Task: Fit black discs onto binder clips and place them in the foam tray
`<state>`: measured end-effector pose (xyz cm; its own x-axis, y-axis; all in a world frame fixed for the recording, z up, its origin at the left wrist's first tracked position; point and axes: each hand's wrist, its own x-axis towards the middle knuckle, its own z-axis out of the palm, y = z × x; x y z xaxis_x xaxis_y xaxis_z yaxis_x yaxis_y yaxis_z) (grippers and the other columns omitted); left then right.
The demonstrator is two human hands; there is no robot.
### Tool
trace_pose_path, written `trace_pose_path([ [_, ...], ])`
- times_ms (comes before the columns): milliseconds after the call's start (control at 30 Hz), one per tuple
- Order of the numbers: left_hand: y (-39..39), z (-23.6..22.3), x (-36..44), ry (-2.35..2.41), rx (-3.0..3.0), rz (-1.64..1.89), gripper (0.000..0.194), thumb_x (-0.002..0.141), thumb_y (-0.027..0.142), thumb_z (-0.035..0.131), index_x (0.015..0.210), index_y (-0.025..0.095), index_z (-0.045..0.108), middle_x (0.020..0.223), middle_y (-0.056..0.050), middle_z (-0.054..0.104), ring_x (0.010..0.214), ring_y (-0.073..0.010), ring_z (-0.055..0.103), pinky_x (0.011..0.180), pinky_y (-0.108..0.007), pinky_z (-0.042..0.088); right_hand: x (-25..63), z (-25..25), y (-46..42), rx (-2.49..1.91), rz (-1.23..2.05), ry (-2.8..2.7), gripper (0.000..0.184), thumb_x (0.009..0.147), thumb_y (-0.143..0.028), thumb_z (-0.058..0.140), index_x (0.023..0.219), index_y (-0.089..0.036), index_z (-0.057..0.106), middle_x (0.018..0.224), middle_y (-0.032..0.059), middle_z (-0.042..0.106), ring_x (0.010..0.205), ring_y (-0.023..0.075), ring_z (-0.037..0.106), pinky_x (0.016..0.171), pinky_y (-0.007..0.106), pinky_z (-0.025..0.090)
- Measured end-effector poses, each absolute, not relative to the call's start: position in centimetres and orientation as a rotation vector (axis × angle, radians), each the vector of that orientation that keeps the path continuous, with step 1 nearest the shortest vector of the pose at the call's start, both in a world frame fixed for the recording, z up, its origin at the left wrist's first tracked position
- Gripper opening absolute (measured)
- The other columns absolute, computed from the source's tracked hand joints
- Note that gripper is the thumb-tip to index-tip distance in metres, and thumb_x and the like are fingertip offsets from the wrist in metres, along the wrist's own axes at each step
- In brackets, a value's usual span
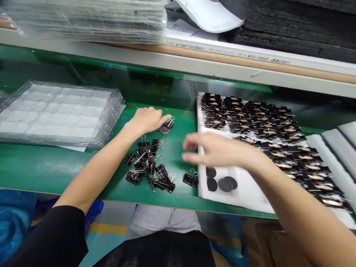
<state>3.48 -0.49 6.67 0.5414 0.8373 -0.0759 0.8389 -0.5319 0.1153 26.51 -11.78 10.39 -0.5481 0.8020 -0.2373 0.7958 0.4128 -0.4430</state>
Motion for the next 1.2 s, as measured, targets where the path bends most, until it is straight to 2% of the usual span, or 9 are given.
trace_pose_path([
  [67,0.0,7.0,2.9,1.251,2.691,0.01,0.041,0.107,0.03,0.036,0.138,0.024,0.062,0.14,-0.014,0.063,0.123,-0.032,0.06,0.098,-0.045,0.048,27.1,10.3,-15.6,-1.492,0.735,-2.891,0.025,0.084,-0.044,0.077,0.098,-0.025,0.071,0.095,0.0062,0.073,0.091,0.0275,0.065,0.08,0.04,0.049],
  [133,0.2,6.9,2.5,1.003,2.748,-0.08,0.057,0.098,0.01,0.045,0.148,0.037,0.054,0.157,-0.004,0.05,0.135,-0.0287,0.052,0.104,-0.044,0.045,27.1,9.1,-17.7,-1.536,0.481,-3.026,0.008,0.085,-0.028,0.074,0.086,-0.023,0.069,0.09,0.0075,0.07,0.092,0.0288,0.064,0.081,0.041,0.044],
  [200,0.2,6.7,2.5,0.921,2.752,-0.202,0.069,0.091,0.003,0.049,0.148,0.042,0.053,0.159,-0.001,0.048,0.136,-0.0283,0.049,0.105,-0.044,0.044,26.7,7.9,-18.0,-1.552,0.317,-3.073,0.013,0.092,-0.019,0.063,0.08,-0.021,0.067,0.085,0.0072,0.068,0.087,0.0255,0.063,0.081,0.041,0.04],
  [300,-0.3,6.5,2.8,1.055,2.755,-0.23,0.051,0.096,0.011,0.052,0.143,0.029,0.058,0.14,-0.011,0.062,0.128,-0.0312,0.055,0.098,-0.042,0.047,25.9,7.1,-16.0,-1.676,0.221,-3.03,0.022,0.1,-0.021,0.052,0.084,-0.02,0.067,0.085,0.0078,0.067,0.082,0.023,0.062,0.08,0.04,0.038],
  [433,-0.8,6.9,3.1,1.285,2.75,-0.221,0.035,0.101,0.029,0.056,0.133,0.015,0.061,0.121,-0.018,0.07,0.115,-0.0333,0.065,0.09,-0.04,0.049,24.9,6.5,-12.1,-2.028,-0.225,-2.806,0.03,0.102,-0.034,0.049,0.095,-0.015,0.071,0.101,0.0186,0.067,0.1,0.0337,0.058,0.08,0.041,0.037],
  [567,-0.7,7.3,2.8,1.306,2.838,-0.182,0.038,0.098,0.034,0.064,0.13,0.014,0.063,0.131,-0.019,0.066,0.123,-0.0343,0.061,0.094,-0.039,0.047,23.8,5.5,-9.8,-2.034,-0.457,-2.74,0.045,0.106,-0.041,0.04,0.101,-0.011,0.074,0.11,0.0232,0.063,0.11,0.0378,0.053,0.088,0.046,0.039],
  [667,-0.4,7.2,2.5,1.233,2.884,-0.196,0.045,0.093,0.037,0.072,0.131,0.016,0.062,0.141,-0.016,0.061,0.132,-0.0351,0.054,0.098,-0.04,0.045,23.3,5.2,-8.7,-2.036,-0.423,-2.706,0.05,0.106,-0.046,0.038,0.1,-0.011,0.073,0.111,0.0232,0.061,0.113,0.0392,0.051,0.091,0.049,0.04],
  [900,0.0,6.7,2.6,1.234,2.8,-0.338,0.033,0.097,0.028,0.065,0.125,0.012,0.064,0.128,-0.016,0.068,0.115,-0.0314,0.067,0.089,-0.038,0.049,21.5,4.4,-4.2,-2.051,-0.038,-1.997,0.045,0.106,-0.04,0.028,0.133,-0.019,0.056,0.13,0.0212,0.054,0.12,0.0373,0.049,0.1,0.056,0.041],
  [1200,0.1,6.8,2.6,1.234,2.751,-0.337,0.034,0.094,0.026,0.068,0.126,0.014,0.066,0.128,-0.016,0.068,0.116,-0.0323,0.068,0.089,-0.037,0.05,21.5,-1.2,-0.1,-2.148,0.221,-1.654,0.05,0.105,-0.045,0.024,0.139,-0.019,0.05,0.149,0.0213,0.046,0.144,0.0363,0.035,0.115,0.062,0.031],
])
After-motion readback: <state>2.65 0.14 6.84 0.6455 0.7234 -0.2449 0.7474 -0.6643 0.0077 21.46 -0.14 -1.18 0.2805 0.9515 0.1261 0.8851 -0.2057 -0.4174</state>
